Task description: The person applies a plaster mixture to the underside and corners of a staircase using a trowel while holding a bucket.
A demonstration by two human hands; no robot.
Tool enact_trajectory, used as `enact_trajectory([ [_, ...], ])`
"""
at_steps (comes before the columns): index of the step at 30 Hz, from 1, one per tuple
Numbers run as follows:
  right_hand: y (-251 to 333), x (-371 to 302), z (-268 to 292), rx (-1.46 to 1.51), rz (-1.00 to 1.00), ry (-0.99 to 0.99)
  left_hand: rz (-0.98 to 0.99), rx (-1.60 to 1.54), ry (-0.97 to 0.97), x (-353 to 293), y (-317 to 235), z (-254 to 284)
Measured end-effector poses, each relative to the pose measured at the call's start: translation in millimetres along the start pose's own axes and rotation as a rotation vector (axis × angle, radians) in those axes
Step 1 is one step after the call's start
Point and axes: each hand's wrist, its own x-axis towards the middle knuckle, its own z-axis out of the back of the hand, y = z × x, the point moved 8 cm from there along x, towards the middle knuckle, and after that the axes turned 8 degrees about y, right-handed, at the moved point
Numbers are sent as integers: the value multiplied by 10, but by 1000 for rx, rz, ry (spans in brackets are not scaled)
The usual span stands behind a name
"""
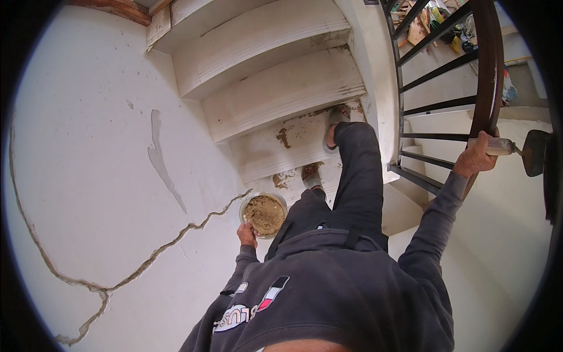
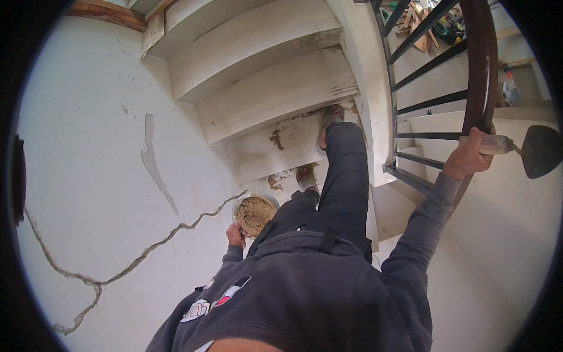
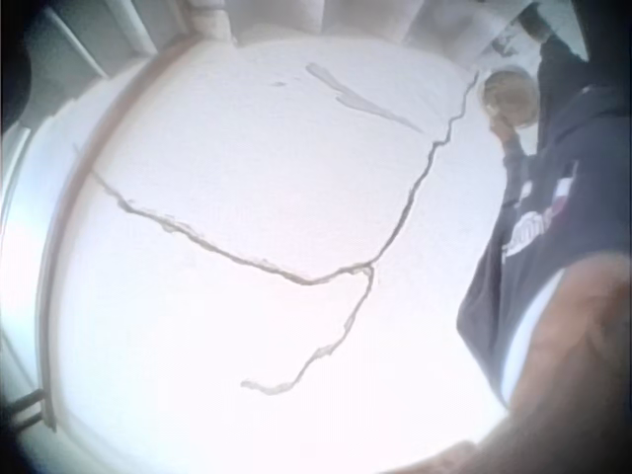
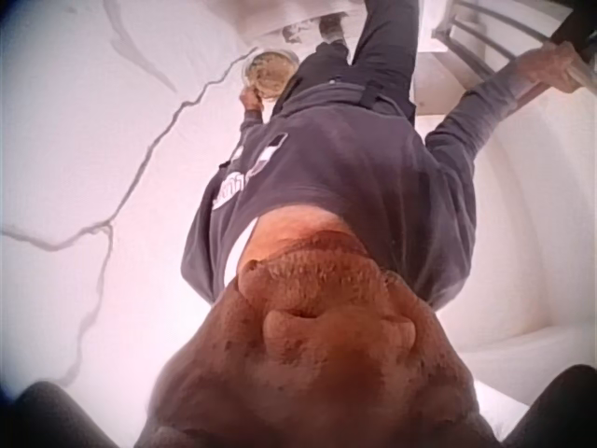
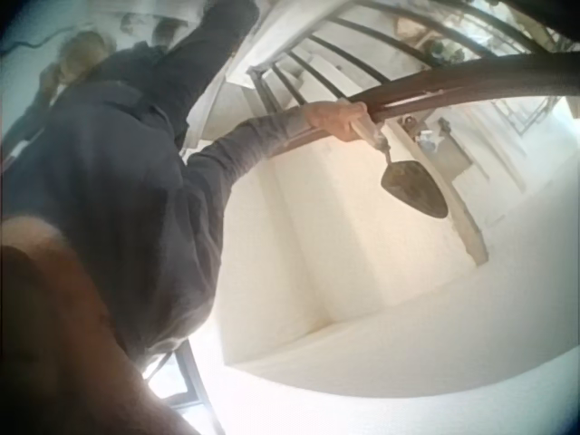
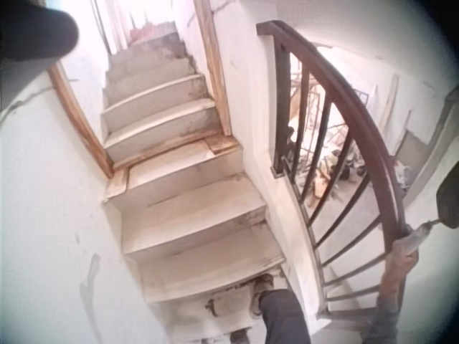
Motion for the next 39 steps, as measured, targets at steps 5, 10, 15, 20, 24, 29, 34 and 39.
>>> enact_trajectory([
  [5,14,19,28,8,-35,-12,23,35,16,17,56,35],
  [10,80,-11,32,-57,17,4,33,61,25,-48,-16,2],
  [15,110,-25,12,-91,14,21,27,20,6,-106,-68,-14],
  [20,-86,23,93,-33,76,6,-1,-42,-19,-209,-104,87],
  [24,-14,22,83,-81,121,6,-34,-57,-31,-307,-105,111],
  [29,95,-38,50,-168,146,10,-31,-86,-56,-455,-114,93],
  [34,-11,-20,153,-114,136,-66,-7,-105,-72,-541,-48,116],
  [39,20,-12,36,-109,102,62,39,-116,-75,-481,192,190],
])
